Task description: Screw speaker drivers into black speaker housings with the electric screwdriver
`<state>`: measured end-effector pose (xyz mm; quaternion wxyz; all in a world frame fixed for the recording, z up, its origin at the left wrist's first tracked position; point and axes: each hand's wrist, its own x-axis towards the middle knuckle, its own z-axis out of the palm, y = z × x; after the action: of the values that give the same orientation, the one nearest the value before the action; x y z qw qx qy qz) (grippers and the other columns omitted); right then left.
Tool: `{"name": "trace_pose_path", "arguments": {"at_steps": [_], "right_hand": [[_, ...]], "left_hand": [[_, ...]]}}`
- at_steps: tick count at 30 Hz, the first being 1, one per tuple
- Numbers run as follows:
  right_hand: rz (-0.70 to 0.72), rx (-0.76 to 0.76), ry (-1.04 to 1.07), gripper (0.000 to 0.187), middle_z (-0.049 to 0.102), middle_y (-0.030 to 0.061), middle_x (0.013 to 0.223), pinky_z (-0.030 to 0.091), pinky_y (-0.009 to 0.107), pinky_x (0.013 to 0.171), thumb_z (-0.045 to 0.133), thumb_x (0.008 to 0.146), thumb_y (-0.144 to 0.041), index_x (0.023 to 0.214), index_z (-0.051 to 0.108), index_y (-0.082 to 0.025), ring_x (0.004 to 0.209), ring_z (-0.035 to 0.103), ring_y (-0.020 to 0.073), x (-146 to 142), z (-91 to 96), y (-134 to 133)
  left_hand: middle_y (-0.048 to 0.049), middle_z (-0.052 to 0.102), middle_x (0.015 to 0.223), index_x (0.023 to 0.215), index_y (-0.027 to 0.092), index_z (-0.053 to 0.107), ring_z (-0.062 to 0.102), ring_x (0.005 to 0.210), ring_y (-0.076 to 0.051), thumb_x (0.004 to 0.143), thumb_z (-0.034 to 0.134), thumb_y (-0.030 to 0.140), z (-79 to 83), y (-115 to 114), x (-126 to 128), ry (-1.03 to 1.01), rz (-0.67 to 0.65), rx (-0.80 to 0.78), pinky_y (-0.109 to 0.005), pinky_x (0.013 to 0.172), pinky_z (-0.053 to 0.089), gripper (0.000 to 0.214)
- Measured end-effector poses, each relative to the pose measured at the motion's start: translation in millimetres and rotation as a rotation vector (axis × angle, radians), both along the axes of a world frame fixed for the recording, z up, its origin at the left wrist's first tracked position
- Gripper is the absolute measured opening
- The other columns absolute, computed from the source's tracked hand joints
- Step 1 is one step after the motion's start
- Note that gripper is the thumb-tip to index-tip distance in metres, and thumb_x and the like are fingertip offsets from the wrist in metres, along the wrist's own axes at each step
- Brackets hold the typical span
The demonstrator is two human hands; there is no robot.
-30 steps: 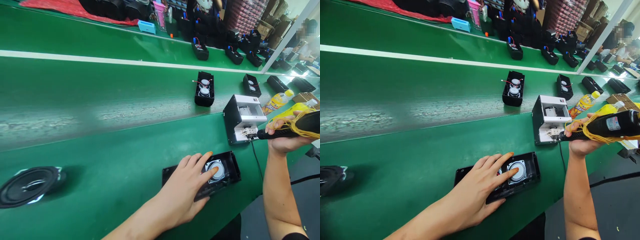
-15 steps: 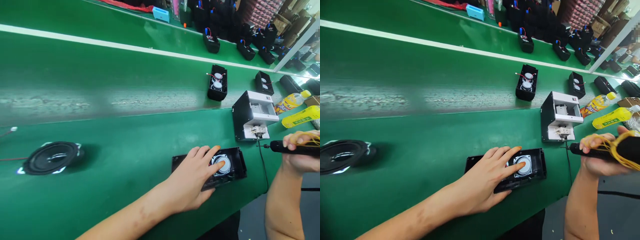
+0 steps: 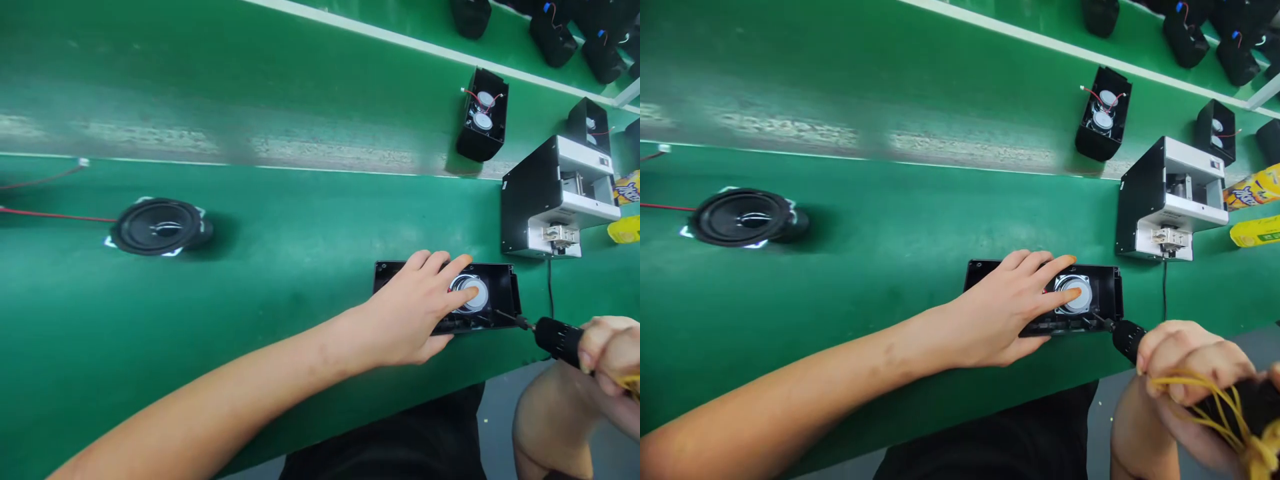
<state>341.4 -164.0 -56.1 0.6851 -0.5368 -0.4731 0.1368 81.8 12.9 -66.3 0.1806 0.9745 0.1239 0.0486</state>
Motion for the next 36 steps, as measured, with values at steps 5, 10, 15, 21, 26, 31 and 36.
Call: {"name": "trace_pose_path", "arguments": {"at_steps": [5, 10, 15, 21, 26, 31, 36], "right_hand": [[0.212, 0.07, -0.067, 0.041, 0.036, -0.0073, 0.049, 0.04, 0.03, 0.037, 0.071, 0.079, -0.062, 0.066, 0.061, -0.024, 0.035, 0.029, 0.0098, -21, 3.0, 16], [0.171, 0.076, -0.03, 0.022, 0.048, -0.0066, 0.055, 0.045, 0.033, 0.037, 0.071, 0.084, -0.048, 0.086, 0.072, -0.027, 0.036, 0.042, 0.014, -36, 5.7, 31], [-0.017, 0.234, 0.081, 0.031, 0.053, -0.0081, 0.062, 0.038, 0.028, 0.031, 0.062, 0.093, -0.049, 0.121, 0.073, -0.04, 0.034, 0.035, 0.0105, -63, 8.7, 48], [0.047, 0.162, -0.01, 0.047, 0.053, -0.0103, 0.063, 0.038, 0.027, 0.034, 0.082, 0.068, -0.032, 0.113, 0.073, -0.041, 0.036, 0.036, 0.0104, -56, 7.8, 46], [0.0, 0.107, -0.032, 0.032, 0.045, -0.0076, 0.059, 0.043, 0.03, 0.039, 0.073, 0.08, -0.057, 0.085, 0.066, -0.026, 0.037, 0.037, 0.0109, -48, -2.0, 39], [-0.022, 0.186, 0.1, 0.041, 0.049, -0.0061, 0.063, 0.04, 0.028, 0.039, 0.04, 0.099, -0.057, 0.116, 0.072, -0.038, 0.038, 0.037, 0.0126, -53, -5.2, 42], [0.058, 0.26, 0.105, 0.044, 0.05, -0.0063, 0.06, 0.038, 0.028, 0.036, 0.047, 0.094, -0.059, 0.118, 0.074, -0.034, 0.035, 0.035, 0.0115, -49, -7.6, 47]], "left_hand": [[-0.0213, 0.04, 0.162, 0.144, 0.023, 0.057, 0.049, 0.13, -0.042, 0.086, 0.074, 0.052, 0.9, 0, 1, -0.006, -0.003, 0.026, -0.053, 0.103, 0.041, 0.067], [-0.0209, 0.041, 0.161, 0.144, 0.023, 0.057, 0.051, 0.128, -0.041, 0.086, 0.074, 0.052, 2.4, -1, 1, 0.001, 0.005, 0.037, -0.051, 0.1, 0.042, 0.067], [-0.0202, 0.041, 0.161, 0.144, 0.022, 0.057, 0.051, 0.127, -0.042, 0.085, 0.075, 0.051, 1.3, -1, 1, -0.016, 0.004, 0.032, -0.051, 0.101, 0.04, 0.067], [-0.02, 0.042, 0.16, 0.142, 0.022, 0.059, 0.051, 0.126, -0.041, 0.084, 0.076, 0.05, -0.4, -1, 0, -0.042, 0.009, 0.021, -0.05, 0.1, 0.04, 0.067], [-0.0207, 0.041, 0.161, 0.144, 0.023, 0.057, 0.051, 0.126, -0.041, 0.086, 0.074, 0.051, 1.5, 0, 1, -0.014, 0.0, 0.022, -0.051, 0.101, 0.041, 0.066], [-0.0202, 0.042, 0.16, 0.142, 0.023, 0.058, 0.051, 0.125, -0.04, 0.086, 0.074, 0.05, 1.8, 0, 1, -0.018, -0.003, 0.024, -0.05, 0.099, 0.042, 0.064], [-0.0197, 0.041, 0.161, 0.142, 0.022, 0.058, 0.051, 0.125, -0.04, 0.086, 0.073, 0.051, 0.3, 0, 1, -0.024, -0.001, 0.04, -0.05, 0.099, 0.041, 0.064]]}}
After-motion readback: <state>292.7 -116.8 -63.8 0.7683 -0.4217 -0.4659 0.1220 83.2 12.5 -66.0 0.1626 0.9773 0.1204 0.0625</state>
